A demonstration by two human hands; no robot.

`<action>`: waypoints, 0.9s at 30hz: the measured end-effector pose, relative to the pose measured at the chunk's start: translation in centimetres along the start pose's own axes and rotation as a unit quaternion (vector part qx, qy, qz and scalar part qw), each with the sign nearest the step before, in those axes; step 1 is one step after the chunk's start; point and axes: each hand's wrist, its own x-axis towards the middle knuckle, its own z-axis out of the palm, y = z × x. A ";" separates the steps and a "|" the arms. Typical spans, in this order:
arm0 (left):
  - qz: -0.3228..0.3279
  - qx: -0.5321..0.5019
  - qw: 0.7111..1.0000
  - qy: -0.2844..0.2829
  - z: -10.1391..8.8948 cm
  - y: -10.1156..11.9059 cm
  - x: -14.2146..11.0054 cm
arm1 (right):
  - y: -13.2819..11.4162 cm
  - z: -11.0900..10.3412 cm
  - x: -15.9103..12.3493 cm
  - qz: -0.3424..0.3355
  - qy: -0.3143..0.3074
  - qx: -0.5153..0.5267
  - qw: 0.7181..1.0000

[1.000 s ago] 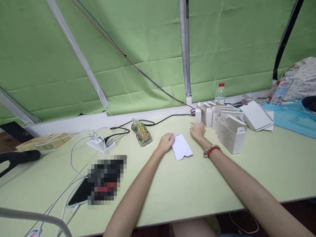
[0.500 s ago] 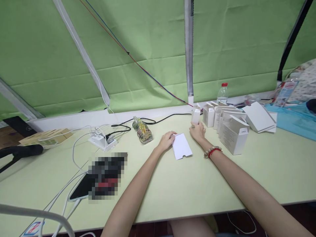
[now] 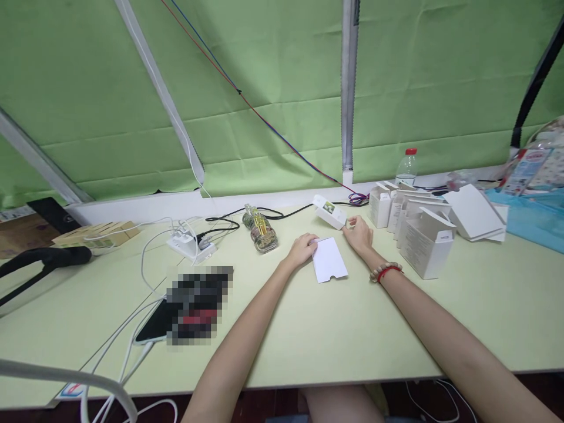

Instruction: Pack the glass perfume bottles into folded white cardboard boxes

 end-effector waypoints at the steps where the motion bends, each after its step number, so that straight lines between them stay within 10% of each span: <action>1: -0.002 0.005 1.000 0.000 0.0 0.0 0.0 | 0.0 0.1 0.0 -0.009 -0.002 -0.006 1.000; 14: 0.005 -0.070 0.997 0.028 0.5 -0.7 0.3 | -0.2 0.6 -0.3 -0.205 -0.169 -0.098 0.959; 27: -0.026 -0.106 0.994 0.026 0.3 -0.4 0.5 | -0.3 0.6 -0.4 -0.190 -0.079 -0.048 0.977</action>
